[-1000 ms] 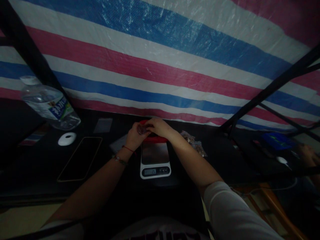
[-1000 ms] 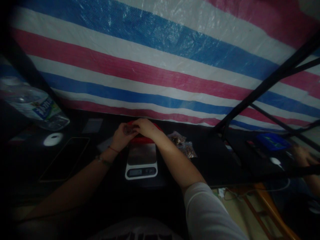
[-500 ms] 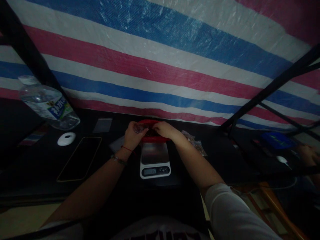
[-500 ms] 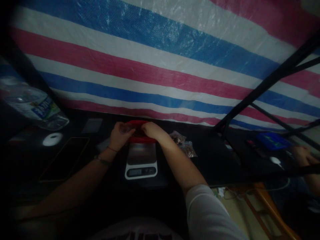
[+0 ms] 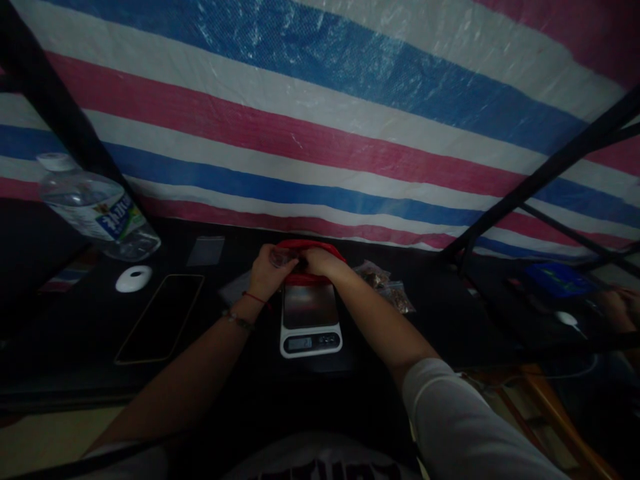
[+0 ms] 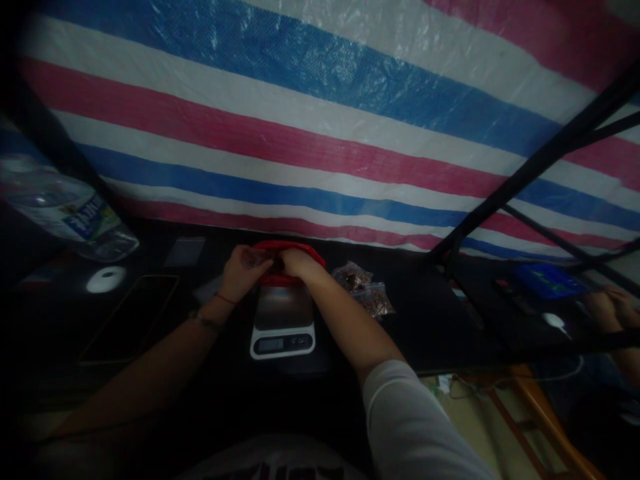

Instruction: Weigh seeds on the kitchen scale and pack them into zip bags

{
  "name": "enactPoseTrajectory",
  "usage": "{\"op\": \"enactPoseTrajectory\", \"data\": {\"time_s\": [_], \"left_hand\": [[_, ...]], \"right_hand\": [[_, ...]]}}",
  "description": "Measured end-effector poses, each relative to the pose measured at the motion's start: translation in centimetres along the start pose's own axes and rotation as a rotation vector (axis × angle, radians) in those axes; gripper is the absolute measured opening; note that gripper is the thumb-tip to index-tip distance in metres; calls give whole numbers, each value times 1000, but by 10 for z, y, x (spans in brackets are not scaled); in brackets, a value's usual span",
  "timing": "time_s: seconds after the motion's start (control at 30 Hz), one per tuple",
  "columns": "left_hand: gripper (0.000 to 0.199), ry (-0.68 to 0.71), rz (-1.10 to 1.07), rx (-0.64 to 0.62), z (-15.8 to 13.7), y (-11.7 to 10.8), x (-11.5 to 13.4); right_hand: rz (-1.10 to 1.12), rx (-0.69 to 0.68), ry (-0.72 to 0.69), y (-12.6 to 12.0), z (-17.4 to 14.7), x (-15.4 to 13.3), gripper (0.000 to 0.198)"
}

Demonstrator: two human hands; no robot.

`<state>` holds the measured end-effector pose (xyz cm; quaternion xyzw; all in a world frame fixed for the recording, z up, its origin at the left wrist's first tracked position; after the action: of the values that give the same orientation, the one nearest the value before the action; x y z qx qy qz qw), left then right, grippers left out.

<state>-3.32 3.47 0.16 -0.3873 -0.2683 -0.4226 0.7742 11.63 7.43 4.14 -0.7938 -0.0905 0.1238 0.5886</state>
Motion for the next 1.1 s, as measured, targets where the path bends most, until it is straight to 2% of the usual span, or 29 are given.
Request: {"op": "enactPoseTrajectory", "data": {"time_s": [0.23, 0.37, 0.57, 0.67, 0.87, 0.97, 1.1], "left_hand": [[48, -16, 15, -4, 0, -1, 0], [46, -17, 28, -10, 1, -2, 0], [48, -15, 72, -36, 1, -2, -2], [47, -26, 87, -71, 1, -2, -2], [47, -8, 136, -132, -1, -3, 3], [45, 8, 80, -162, -1, -1, 4], [45, 43, 85, -121, -2, 0, 1]], "right_hand": [[9, 7, -51, 0, 4, -5, 33], [4, 19, -31, 1, 6, -3, 29], [24, 72, -84, 2, 7, 4, 24], [91, 112, -127, -8, 3, 9, 24], [342, 281, -187, -39, -19, 4, 22], [399, 277, -236, -43, -24, -5, 21], [400, 241, -270, -38, -24, -15, 27]]}}
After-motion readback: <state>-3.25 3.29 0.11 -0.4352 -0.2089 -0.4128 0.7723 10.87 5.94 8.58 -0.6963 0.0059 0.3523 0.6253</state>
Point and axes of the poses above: each hand's wrist, its own z-axis towards the middle knuckle, its own y-axis out of the palm, x = y × z, the point moved 3 cm from there along z, towards the middle knuckle, and after that the axes turned 15 degrees about y, right-handed, at the moved point
